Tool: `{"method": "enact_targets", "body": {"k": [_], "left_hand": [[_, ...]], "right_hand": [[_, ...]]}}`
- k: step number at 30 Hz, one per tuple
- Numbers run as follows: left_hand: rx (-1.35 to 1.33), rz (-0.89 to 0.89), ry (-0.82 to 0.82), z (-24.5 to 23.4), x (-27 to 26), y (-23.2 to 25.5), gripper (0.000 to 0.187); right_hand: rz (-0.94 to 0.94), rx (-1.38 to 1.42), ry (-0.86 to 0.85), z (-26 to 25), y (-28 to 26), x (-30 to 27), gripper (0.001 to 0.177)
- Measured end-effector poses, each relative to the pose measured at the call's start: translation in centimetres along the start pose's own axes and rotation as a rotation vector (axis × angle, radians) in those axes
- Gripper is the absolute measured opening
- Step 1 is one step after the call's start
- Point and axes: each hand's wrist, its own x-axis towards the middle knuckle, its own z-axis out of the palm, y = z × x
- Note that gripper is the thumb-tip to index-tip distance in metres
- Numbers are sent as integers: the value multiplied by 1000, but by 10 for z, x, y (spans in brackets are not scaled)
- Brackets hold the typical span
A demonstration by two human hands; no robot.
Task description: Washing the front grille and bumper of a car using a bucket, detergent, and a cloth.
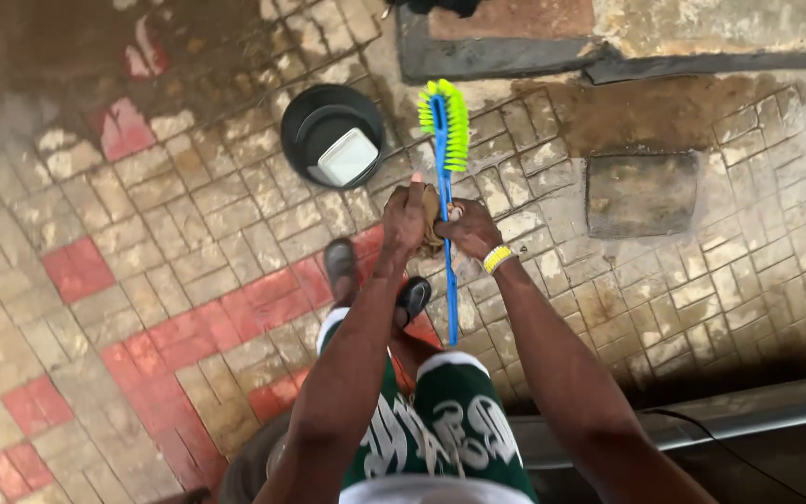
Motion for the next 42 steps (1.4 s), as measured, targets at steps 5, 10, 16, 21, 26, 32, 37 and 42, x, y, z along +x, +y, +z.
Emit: {"method": "enact_targets", "body": {"k": [5, 10, 16, 21, 26, 32, 37, 42], "left_hand": [[-403, -564, -93, 13, 42, -14, 44], [-1087, -618, 248, 101, -10, -235, 17], [-91, -869, 207, 2, 37, -295, 26], [337, -1012, 143, -4, 34, -398, 79], [114, -867, 279, 8, -4, -473, 83], [-595, -731, 529, -21, 98, -355, 37], [-109, -752, -78, -14, 156, -244, 34], [163, -691, -350, 18, 137, -215, 28]], "right_hand": [[3, 24, 106, -2, 59, 40, 36], [-82, -90, 200, 9, 93, 91, 36], [117, -126, 253, 47, 70, 159, 35], [165, -265, 328, 92, 57, 234, 40], [255, -226, 292, 120, 51, 281, 48], [279, -242, 294, 112, 40, 291, 50], [322, -221, 358, 71, 20, 271, 50], [419, -176, 371, 17, -1, 225, 46]]}}
